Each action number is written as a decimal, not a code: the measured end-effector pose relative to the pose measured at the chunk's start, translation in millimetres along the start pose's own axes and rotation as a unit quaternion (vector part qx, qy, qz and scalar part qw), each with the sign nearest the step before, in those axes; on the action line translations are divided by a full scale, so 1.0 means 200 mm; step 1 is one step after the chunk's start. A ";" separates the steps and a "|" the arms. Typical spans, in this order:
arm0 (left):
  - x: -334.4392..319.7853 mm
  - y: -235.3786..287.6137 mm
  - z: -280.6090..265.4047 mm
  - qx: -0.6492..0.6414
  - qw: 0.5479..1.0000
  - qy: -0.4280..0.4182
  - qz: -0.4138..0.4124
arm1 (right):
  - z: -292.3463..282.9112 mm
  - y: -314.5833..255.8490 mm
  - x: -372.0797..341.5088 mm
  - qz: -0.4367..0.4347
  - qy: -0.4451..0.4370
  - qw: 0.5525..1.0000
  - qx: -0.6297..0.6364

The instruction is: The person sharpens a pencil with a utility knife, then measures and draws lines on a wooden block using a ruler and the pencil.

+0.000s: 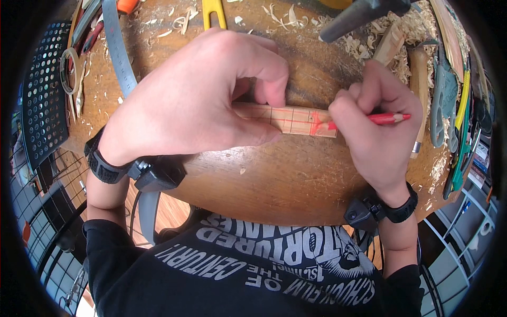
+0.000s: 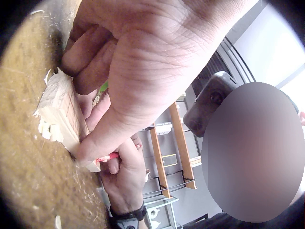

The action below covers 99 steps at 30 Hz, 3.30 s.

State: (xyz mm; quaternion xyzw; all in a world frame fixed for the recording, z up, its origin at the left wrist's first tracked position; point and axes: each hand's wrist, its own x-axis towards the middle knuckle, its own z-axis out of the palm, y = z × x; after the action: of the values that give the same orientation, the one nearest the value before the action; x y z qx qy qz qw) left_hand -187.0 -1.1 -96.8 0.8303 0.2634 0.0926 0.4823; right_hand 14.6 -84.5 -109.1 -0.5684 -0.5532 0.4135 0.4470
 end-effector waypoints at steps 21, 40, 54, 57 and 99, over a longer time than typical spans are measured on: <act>0.00 0.00 0.00 -0.001 1.000 -0.005 0.001 | 0.00 0.01 0.00 -0.013 0.012 1.000 0.021; 0.00 -0.01 0.00 0.000 1.000 0.000 0.004 | 0.00 -0.01 0.00 0.011 0.008 1.000 0.020; 0.00 0.00 0.00 -0.006 1.000 0.003 0.002 | 0.00 0.02 0.00 -0.018 0.003 1.000 0.006; 0.00 0.00 0.01 -0.006 1.000 0.000 0.000 | -0.01 0.01 0.00 -0.012 0.000 1.000 -0.009; 0.00 0.00 0.00 -0.018 1.000 -0.010 -0.014 | -0.01 0.02 0.00 -0.033 -0.013 0.999 -0.031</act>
State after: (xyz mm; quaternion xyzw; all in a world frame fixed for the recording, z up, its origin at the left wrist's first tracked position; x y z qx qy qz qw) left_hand -187.2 -2.0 -96.1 0.8183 0.2687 0.0821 0.5014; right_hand 17.0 -84.9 -112.3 -0.5578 -0.5898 0.3890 0.4354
